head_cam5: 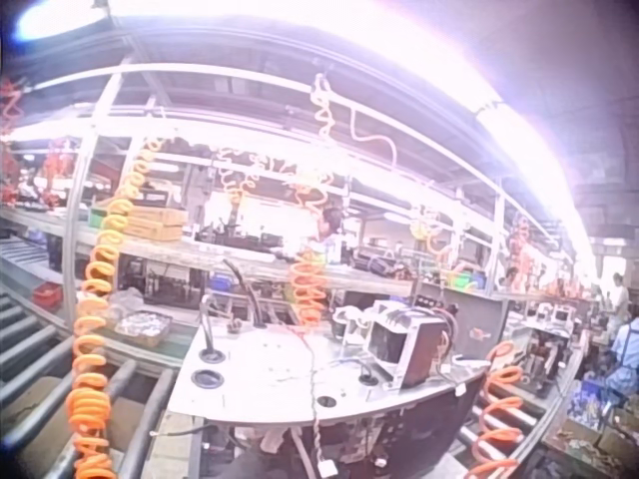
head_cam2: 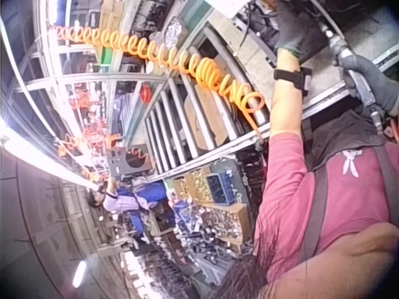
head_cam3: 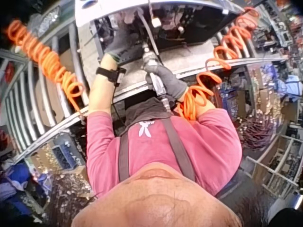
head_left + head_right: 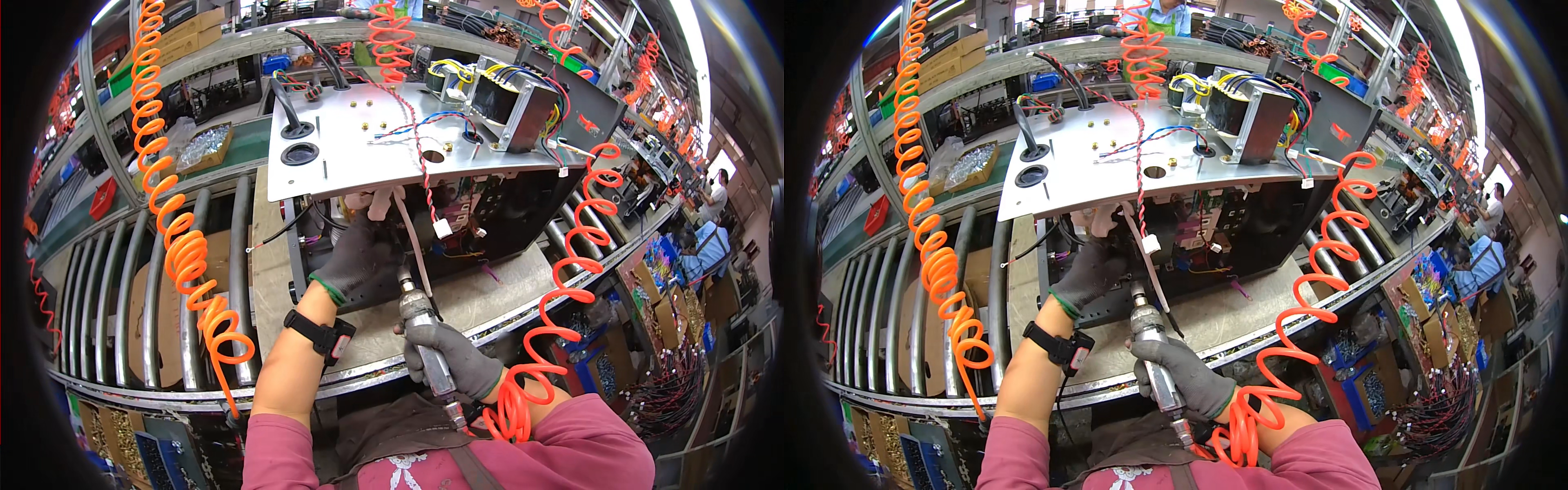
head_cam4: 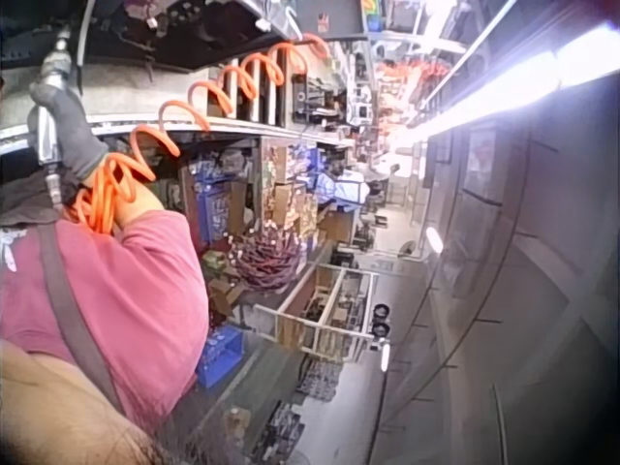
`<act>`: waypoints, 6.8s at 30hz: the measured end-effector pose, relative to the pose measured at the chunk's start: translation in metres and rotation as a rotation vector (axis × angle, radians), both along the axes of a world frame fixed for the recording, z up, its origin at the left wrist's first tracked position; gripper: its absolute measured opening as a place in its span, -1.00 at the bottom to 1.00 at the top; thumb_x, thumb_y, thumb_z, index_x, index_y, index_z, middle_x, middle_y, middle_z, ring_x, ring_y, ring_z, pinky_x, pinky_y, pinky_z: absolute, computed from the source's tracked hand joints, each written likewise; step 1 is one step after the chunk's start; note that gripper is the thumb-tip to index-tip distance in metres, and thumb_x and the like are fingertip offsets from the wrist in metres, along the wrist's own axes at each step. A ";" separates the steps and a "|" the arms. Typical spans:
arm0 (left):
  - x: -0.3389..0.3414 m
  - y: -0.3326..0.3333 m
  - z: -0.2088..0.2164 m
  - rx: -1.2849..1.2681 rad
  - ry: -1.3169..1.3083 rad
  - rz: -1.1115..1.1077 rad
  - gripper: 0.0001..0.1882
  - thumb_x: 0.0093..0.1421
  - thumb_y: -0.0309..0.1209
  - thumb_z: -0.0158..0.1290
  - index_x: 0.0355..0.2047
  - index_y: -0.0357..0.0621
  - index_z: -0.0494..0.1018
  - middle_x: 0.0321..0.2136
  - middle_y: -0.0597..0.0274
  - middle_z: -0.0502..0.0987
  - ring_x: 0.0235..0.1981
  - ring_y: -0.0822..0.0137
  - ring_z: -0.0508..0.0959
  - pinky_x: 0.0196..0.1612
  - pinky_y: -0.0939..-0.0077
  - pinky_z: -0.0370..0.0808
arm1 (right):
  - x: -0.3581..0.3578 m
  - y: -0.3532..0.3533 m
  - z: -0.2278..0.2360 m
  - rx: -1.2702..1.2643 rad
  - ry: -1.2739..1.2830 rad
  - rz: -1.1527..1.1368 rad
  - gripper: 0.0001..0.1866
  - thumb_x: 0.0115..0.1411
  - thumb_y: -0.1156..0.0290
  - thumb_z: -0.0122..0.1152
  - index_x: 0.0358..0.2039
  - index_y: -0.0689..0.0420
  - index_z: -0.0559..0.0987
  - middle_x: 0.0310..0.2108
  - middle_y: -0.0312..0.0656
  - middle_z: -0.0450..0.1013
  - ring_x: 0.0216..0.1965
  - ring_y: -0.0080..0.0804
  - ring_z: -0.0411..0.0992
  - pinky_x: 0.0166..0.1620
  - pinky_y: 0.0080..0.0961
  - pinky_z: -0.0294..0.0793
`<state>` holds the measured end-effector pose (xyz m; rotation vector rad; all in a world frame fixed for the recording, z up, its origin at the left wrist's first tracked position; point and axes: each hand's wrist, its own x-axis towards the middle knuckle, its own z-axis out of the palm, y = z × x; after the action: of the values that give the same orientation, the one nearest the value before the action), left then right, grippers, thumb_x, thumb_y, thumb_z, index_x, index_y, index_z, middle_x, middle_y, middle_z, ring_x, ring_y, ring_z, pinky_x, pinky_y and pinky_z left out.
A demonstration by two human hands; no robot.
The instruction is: Assembling the internal components, wiring, and labels of a DC power inverter on a factory assembly line.
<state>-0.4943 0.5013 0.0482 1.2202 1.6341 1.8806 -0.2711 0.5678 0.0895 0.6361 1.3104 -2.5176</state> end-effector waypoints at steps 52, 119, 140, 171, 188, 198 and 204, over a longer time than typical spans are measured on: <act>-0.010 0.003 -0.006 -0.187 0.154 0.124 -0.57 0.03 -0.74 -0.15 -0.05 -0.26 0.27 -0.30 0.18 0.43 -0.29 0.42 0.37 -0.19 0.52 0.40 | -0.001 0.010 -0.012 -0.025 0.024 0.043 -0.65 0.19 0.22 0.10 -0.08 0.11 0.38 -0.65 -0.32 0.26 -0.66 -0.57 0.23 -0.52 -0.59 0.29; 0.053 0.025 -0.052 -0.871 0.726 0.522 -0.57 0.04 -0.43 0.06 -0.02 0.07 0.46 0.05 0.10 0.43 -0.11 -0.02 0.54 -0.08 0.18 0.49 | 0.214 0.146 -0.046 0.539 -0.316 0.740 -0.40 0.11 0.37 0.24 0.14 0.16 0.26 -0.30 -0.22 0.40 -0.31 -0.56 0.39 -0.29 -0.58 0.43; 0.056 -0.019 -0.033 -0.399 0.140 0.649 -0.65 0.05 -0.28 0.12 -0.14 -0.12 0.53 -0.47 0.14 0.60 -0.26 0.22 0.62 -0.22 0.36 0.52 | 0.071 0.073 -0.045 0.398 -0.007 0.230 -0.70 0.08 0.33 0.08 -0.22 0.21 0.35 -0.40 -0.20 0.39 -0.66 -0.54 0.37 -0.59 -0.56 0.40; 0.047 -0.002 -0.058 0.139 -1.270 0.188 -0.77 0.24 -0.41 -0.08 -0.19 -0.25 0.49 -0.28 0.07 0.57 -0.22 0.18 0.58 -0.13 0.33 0.60 | 0.052 0.065 -0.028 0.268 0.056 0.223 -0.65 0.14 0.15 0.09 -0.32 0.21 0.35 -0.59 -0.28 0.34 -0.75 -0.59 0.32 -0.72 -0.65 0.30; 0.045 -0.017 -0.056 0.025 -1.282 0.293 -0.80 0.23 -0.39 0.01 -0.22 -0.26 0.48 -0.32 0.02 0.59 -0.34 0.14 0.63 -0.31 0.33 0.66 | -0.001 0.067 -0.048 0.255 0.083 0.086 -0.78 0.10 0.26 0.04 -0.39 0.15 0.36 -0.65 -0.30 0.32 -0.81 -0.62 0.24 -0.77 -0.65 0.19; 0.038 0.011 -0.066 0.063 -1.273 0.301 -0.76 0.28 -0.31 -0.11 -0.27 -0.20 0.48 -0.36 0.12 0.57 -0.35 0.17 0.59 -0.30 0.35 0.58 | 0.069 0.075 -0.036 0.214 0.145 0.274 -0.67 0.13 0.11 0.07 -0.44 0.15 0.36 -0.71 -0.29 0.32 -0.82 -0.59 0.26 -0.78 -0.69 0.24; 0.047 0.002 -0.056 0.088 -1.260 0.273 -0.84 0.25 -0.40 0.00 -0.21 -0.19 0.46 -0.30 0.09 0.56 -0.38 0.23 0.60 -0.37 0.50 0.58 | 0.090 0.078 -0.019 0.135 0.154 0.373 -0.64 0.11 0.11 0.12 -0.37 0.18 0.35 -0.63 -0.33 0.31 -0.77 -0.60 0.30 -0.71 -0.68 0.31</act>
<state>-0.4472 0.5032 -0.0074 -0.2859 0.9762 2.1236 -0.1812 0.6457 0.0709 0.1972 1.5013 -2.2226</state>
